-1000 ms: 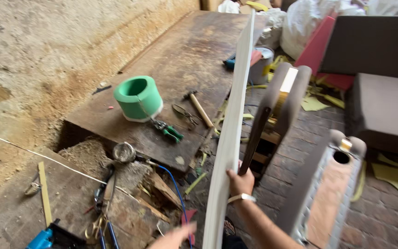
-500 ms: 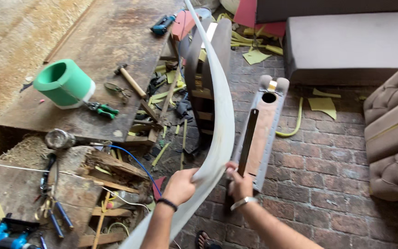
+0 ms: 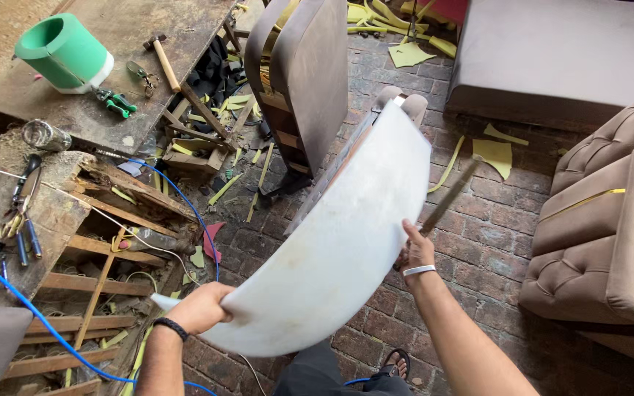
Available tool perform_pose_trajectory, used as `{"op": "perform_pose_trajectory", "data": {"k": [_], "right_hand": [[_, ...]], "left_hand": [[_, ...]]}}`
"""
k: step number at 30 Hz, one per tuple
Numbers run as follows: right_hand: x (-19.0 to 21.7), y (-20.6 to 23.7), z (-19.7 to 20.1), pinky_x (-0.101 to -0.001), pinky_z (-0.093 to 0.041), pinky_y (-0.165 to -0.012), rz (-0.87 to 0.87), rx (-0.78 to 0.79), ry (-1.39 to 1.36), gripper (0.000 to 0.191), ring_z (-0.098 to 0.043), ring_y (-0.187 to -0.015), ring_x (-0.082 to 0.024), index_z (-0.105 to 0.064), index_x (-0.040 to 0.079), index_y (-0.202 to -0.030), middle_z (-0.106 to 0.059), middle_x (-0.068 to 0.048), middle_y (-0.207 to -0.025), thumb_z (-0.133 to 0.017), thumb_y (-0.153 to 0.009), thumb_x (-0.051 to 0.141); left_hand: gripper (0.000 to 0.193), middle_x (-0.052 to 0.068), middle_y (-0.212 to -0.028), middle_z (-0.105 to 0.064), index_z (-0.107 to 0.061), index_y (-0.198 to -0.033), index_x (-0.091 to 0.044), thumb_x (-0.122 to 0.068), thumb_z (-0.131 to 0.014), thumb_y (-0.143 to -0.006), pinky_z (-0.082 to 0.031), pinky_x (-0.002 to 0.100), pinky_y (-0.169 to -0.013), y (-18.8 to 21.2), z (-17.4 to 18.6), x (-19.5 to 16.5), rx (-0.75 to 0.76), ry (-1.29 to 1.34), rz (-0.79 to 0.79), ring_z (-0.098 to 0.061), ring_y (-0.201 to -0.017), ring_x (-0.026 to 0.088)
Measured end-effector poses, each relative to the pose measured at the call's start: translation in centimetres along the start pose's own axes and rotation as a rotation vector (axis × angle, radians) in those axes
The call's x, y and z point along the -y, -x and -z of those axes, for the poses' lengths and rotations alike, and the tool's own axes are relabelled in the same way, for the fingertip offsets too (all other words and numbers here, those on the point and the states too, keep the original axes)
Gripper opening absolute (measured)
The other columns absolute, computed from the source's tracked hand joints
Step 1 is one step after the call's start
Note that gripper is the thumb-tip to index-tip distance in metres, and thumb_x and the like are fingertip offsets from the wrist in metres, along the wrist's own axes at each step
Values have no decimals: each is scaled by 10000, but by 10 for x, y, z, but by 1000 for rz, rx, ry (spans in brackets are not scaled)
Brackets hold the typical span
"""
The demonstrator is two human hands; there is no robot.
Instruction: The person sprays adhesive onto a wooden furniture frame using a spray gun. They then place a sheet of foam padding onto the frame, cut it to size with a knife, and trim the edges. The person flips the frame and repeats the adhesive application and foam placement process.
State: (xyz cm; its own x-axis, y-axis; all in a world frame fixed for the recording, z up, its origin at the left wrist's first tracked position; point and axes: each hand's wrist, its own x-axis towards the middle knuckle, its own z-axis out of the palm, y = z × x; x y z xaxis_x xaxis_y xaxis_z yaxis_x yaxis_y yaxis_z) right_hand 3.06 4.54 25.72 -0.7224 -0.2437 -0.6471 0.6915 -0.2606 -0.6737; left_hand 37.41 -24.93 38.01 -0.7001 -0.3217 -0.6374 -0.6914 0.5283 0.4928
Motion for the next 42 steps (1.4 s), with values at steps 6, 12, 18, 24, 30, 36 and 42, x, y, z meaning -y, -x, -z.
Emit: {"op": "perform_pose_trajectory", "data": {"k": [6,12,18,24,30,36,42], "right_hand": [[-22,-11,21,-263,-325,-392,-131,-95,117,289,-384,-398,-106,-526,129,-744,-466,49,-510,-743,-913,217],[-85,-16,26,-300,-273,-357,-376,22,38,239,-337,-380,-125,-493,121,-841,-382,57,-511,-728,-879,147],[11,-152,23,-326,-296,-399,84,-252,287,259,-394,-459,-113,-627,125,-1040,-468,43,-641,-785,-849,200],[116,-278,-29,-344,-504,-725,317,-274,973,454,-634,-819,-193,-676,20,-1174,-703,-63,-949,-835,-866,314],[178,-413,-76,-322,-480,-810,427,49,1253,502,-618,-905,-144,-683,113,-1281,-699,-25,-1016,-828,-858,341],[185,-561,-135,-340,-521,-754,253,255,1309,433,-612,-815,-153,-715,95,-1164,-712,-77,-944,-890,-833,312],[162,-608,-180,-380,-539,-820,252,241,1416,416,-711,-913,-222,-728,132,-1172,-755,-102,-1016,-860,-821,312]], "left_hand": [[528,103,-1122,-784,-675,-1244,-103,-315,-816,-780,-546,361,-927,-34,-17,-14,30,166,-152,-738,-1046,246],[529,187,-1115,-745,-698,-1224,-121,-475,-733,-832,-559,430,-872,-190,-58,-105,-411,325,-75,-698,-1061,371],[453,163,-1105,-762,-718,-1238,-160,-423,-710,-869,-550,429,-880,-247,-53,-96,-288,265,3,-709,-1066,346],[429,99,-1104,-798,-687,-1232,-71,-324,-742,-889,-561,326,-892,-304,-40,-64,-137,631,-157,-719,-1002,174],[418,110,-1092,-795,-713,-1202,-62,-292,-753,-855,-540,325,-913,-360,-19,-45,-110,494,-23,-727,-997,176],[391,123,-1064,-809,-731,-1107,-56,-329,-780,-832,-540,359,-911,-441,12,-86,-207,559,180,-737,-1026,236],[448,118,-1168,-733,-718,-1163,-163,-444,-783,-821,-557,426,-898,-620,15,-178,-505,377,410,-688,-1091,345]]}}
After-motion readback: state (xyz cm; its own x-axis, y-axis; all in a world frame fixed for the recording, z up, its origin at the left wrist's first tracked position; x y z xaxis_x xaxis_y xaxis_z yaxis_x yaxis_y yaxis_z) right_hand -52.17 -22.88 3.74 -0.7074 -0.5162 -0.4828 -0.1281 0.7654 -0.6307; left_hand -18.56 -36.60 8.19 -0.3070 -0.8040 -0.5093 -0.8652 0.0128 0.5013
